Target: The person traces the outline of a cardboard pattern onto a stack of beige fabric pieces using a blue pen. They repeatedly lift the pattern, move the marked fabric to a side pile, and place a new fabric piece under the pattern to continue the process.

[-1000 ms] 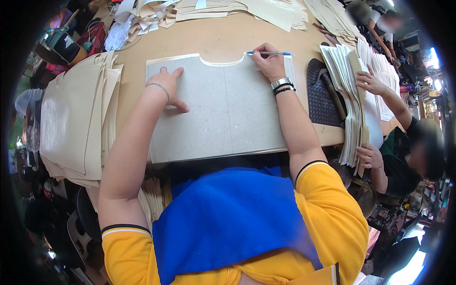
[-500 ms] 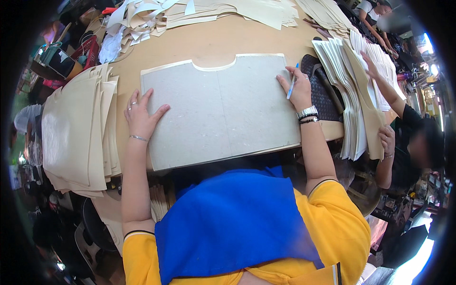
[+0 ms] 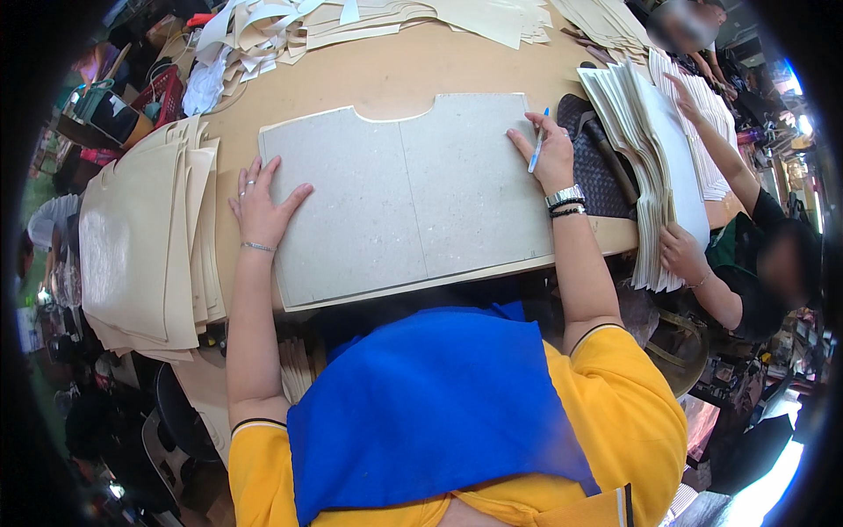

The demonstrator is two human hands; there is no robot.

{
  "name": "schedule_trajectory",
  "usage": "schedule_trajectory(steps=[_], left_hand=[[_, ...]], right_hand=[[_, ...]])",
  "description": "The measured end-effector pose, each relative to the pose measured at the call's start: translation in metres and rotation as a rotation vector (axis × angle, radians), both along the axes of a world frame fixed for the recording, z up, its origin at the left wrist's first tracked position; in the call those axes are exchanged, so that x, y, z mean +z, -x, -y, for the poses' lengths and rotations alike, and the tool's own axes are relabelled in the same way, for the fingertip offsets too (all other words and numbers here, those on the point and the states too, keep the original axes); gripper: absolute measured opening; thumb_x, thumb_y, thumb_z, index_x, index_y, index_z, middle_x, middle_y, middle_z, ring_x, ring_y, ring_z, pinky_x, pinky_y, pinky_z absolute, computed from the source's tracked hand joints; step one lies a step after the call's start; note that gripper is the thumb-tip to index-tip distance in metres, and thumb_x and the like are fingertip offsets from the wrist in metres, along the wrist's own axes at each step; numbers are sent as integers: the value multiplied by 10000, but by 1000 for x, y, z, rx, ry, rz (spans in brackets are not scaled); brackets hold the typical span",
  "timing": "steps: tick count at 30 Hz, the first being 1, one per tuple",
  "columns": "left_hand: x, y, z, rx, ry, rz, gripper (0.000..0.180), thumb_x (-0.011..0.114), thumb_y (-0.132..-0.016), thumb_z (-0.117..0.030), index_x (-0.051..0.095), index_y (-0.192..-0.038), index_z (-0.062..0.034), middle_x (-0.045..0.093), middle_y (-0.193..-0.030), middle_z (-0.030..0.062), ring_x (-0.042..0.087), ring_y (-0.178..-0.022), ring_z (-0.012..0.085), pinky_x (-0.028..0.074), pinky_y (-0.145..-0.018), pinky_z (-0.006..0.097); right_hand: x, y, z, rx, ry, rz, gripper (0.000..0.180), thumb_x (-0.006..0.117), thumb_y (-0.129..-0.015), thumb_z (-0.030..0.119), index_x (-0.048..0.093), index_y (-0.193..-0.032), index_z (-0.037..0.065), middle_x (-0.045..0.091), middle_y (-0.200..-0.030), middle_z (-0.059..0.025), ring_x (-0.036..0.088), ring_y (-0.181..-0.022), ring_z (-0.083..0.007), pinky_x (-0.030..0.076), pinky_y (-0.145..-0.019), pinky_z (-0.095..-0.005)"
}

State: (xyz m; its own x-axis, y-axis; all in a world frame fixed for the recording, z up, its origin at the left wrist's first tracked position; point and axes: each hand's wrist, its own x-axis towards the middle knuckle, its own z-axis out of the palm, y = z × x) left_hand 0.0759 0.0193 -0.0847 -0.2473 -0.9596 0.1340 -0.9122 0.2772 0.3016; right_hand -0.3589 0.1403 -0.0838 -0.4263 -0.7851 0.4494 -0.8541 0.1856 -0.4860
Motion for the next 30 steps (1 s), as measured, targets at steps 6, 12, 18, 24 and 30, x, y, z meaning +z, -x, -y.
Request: schedule_trajectory(steps=[6, 12, 18, 24, 30], left_hand=[[-4, -4, 1, 3, -32, -50, 785, 719, -717, -622, 540, -1349, -194, 354, -1518, 107, 241, -1426, 336, 127, -1095, 665], [1, 0, 0, 18, -52, -56, 798, 729, -705, -622, 543, -1346, -185, 352, -1518, 111, 235, -1429, 337, 122, -1080, 689], [-5, -2, 7, 19, -49, -71, 811, 733, -697, -626, 540, -1348, -182, 346, -1523, 114, 228, -1431, 348, 117, -1071, 702], [-6, -1, 9, 13, -50, -77, 817, 728, -700, -627, 533, -1357, -183, 335, -1528, 119, 223, -1432, 358, 108, -1073, 704], [-8, -1, 8, 3, -27, -37, 804, 691, -729, -643, 526, -1365, -181, 327, -1531, 123, 223, -1433, 359, 105, -1074, 709]], right_hand=[[1, -3, 0, 5, 17, -31, 453, 831, -712, 350, 677, -1057, 99, 697, -913, -139, 617, -879, -298, 498, -831, -365], [-2, -2, -1, -14, 17, -9, 448, 835, -707, 363, 685, -1048, 114, 693, -890, -127, 617, -871, -289, 514, -777, -371], [-2, 0, 0, -15, 2, -20, 449, 827, -714, 369, 685, -1058, 118, 691, -890, -123, 617, -872, -289, 508, -785, -373], [0, 0, 0, -22, -19, -2, 463, 815, -723, 390, 681, -1072, 117, 689, -905, -124, 618, -880, -288, 506, -798, -376], [0, 0, -1, -40, -54, 30, 472, 816, -722, 398, 679, -1079, 121, 692, -913, -115, 621, -894, -285, 506, -807, -372]])
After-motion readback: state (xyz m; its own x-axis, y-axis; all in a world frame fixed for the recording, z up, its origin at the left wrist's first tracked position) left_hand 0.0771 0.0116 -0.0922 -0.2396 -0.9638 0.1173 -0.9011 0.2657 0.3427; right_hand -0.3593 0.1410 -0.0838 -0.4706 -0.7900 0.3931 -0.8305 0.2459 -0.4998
